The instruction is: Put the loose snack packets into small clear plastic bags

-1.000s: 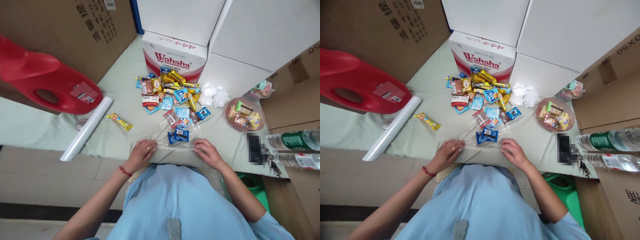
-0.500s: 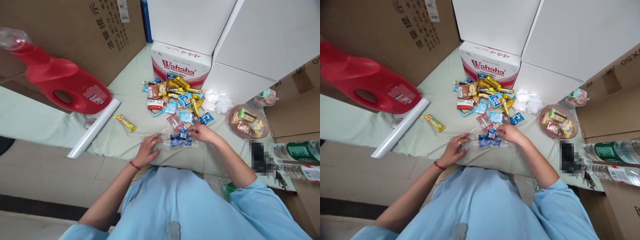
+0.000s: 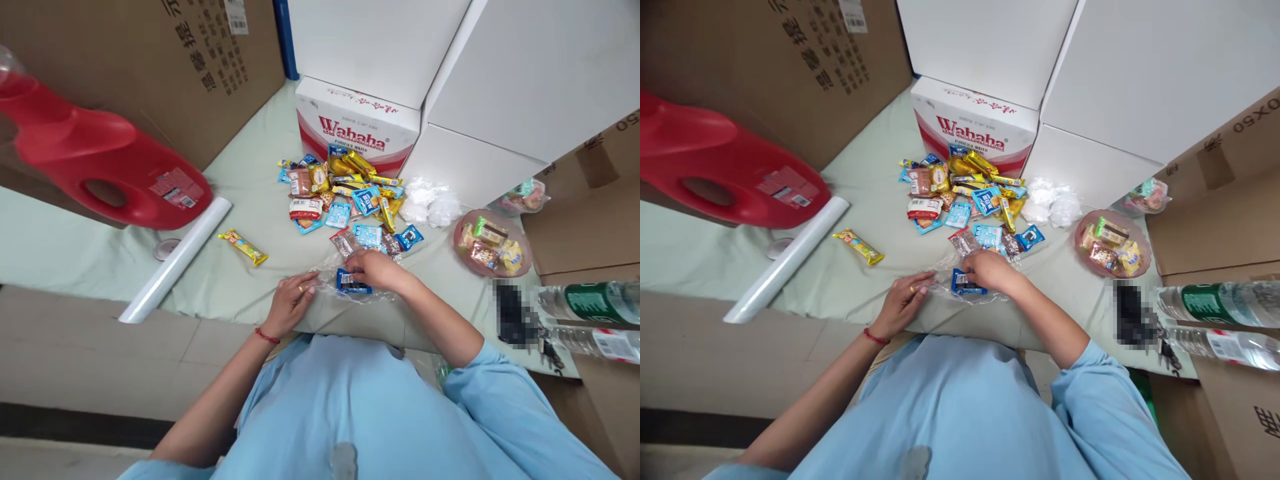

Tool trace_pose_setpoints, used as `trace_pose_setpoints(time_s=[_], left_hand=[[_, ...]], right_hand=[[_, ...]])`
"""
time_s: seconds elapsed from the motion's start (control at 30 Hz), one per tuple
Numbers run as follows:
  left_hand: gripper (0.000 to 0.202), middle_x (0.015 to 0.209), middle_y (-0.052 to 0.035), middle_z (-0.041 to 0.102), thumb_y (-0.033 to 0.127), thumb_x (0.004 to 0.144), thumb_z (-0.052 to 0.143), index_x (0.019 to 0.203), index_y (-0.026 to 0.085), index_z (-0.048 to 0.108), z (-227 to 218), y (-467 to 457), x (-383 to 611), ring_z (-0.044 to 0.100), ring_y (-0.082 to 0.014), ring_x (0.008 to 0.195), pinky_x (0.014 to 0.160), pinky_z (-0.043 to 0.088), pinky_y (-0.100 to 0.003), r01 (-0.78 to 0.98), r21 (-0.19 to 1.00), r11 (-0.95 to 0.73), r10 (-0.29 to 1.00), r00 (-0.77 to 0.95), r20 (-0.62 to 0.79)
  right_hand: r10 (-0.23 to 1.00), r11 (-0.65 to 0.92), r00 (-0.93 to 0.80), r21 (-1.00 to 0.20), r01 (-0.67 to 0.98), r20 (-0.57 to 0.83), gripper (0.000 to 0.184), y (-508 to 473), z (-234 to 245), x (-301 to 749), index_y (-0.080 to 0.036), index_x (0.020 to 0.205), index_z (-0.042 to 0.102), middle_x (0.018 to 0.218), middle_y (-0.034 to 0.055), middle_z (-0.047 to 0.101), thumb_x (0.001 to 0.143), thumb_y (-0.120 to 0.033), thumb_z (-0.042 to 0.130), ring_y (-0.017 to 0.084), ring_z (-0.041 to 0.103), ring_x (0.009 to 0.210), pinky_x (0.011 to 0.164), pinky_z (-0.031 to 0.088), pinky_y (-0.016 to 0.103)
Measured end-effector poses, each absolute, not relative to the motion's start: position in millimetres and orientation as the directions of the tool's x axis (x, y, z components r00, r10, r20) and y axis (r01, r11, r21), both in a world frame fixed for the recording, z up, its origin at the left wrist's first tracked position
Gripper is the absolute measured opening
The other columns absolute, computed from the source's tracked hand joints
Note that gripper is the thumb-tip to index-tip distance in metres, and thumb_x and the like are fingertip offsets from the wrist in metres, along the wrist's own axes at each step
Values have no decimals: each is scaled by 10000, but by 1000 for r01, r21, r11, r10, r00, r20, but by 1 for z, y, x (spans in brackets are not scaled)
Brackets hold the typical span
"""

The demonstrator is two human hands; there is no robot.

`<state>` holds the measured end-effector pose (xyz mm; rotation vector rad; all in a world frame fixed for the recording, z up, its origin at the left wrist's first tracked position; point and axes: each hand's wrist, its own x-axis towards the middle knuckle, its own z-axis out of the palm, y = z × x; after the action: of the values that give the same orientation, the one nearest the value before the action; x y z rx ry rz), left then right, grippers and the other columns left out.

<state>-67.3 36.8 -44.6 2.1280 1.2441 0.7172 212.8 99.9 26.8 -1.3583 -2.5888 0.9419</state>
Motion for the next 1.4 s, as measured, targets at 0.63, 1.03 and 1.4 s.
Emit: trace_pose_setpoints(time_s=[0.63,1.03,1.4], left_hand=[[452,871,-62,729,456,1050,361,811,210,655,-38,53,-45,666,-202,821,817,491,-357,634,764,-121,992,97,76],[264,1136,-47,761,146,930,544,1122,259,686,14,16,-3,648,-205,1020,843,400,-390,594,221,-773,583,531,614],[360,1285,-101,706,251,1033,447,1343,212,625,-2,37,38,575,-280,1096,889,403,-460,816,250,-521,850,523,64]], right_hand=[[930,56,-302,-729,682,-211,260,70,-1,251,-168,904,686,739,10,650,984,-346,515,152,550,669,647,398,248],[945,17,-202,-579,815,-258,221,76,-21,234,-194,831,660,703,22,645,976,-280,517,168,542,650,615,326,259],[968,181,-240,-458,870,-73,248,85,26,262,-195,1115,734,1062,102,731,989,-307,553,247,634,979,887,465,342]])
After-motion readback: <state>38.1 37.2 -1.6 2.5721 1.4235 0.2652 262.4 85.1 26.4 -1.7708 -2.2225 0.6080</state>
